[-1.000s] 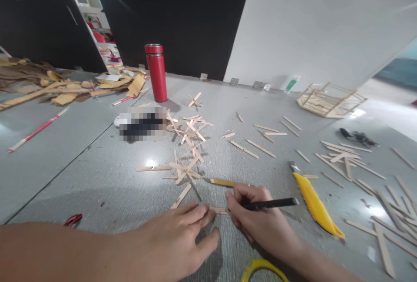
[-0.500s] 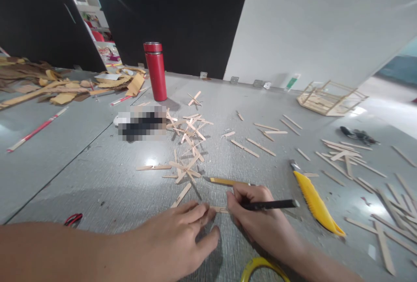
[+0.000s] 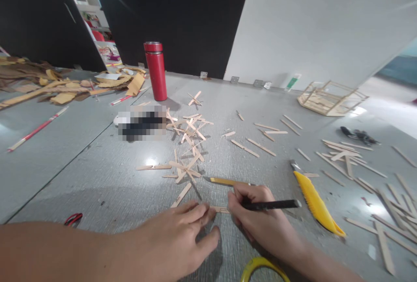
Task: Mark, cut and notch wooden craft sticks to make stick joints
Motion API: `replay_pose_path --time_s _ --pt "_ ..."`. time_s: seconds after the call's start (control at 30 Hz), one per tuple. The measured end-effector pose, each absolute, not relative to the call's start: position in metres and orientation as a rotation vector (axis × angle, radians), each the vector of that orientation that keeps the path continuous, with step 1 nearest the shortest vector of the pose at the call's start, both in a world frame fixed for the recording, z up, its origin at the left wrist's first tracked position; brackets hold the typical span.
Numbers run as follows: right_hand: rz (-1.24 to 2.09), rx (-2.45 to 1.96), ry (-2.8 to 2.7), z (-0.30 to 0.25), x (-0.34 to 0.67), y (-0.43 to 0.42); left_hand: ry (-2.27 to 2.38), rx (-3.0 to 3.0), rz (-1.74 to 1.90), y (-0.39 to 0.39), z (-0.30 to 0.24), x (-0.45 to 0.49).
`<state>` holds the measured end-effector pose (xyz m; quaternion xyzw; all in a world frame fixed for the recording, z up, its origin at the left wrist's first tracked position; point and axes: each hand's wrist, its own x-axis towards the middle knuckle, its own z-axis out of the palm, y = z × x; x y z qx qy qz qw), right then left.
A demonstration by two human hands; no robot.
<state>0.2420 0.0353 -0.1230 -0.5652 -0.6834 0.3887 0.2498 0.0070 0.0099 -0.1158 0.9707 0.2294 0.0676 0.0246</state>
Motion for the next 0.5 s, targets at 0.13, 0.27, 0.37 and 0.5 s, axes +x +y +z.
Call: replay_pose_path --time_s 0.13,0.27,0.37,0.5 --pt "1.087 -1.528 -1.87 -0.1231 0.2433 0.0374 0.661 3.006 0.19 0.0106 -0.1151 0.0082" --pt "1.103 -1.53 -1.869 -0.1243 0.2427 0.0377 0.654 3.012 0.179 0.0111 -0.1148 0.0086" --pt "1.114 -1.534 -1.859 -0.1248 0.2429 0.0369 0.647 3.0 0.192 0.0111 -0.1145 0.0081" --pt "1.15 -1.546 -1.825 -0.126 0.2452 0.0367 0.656 3.018 0.179 0.0108 -0.1156 0.0076"
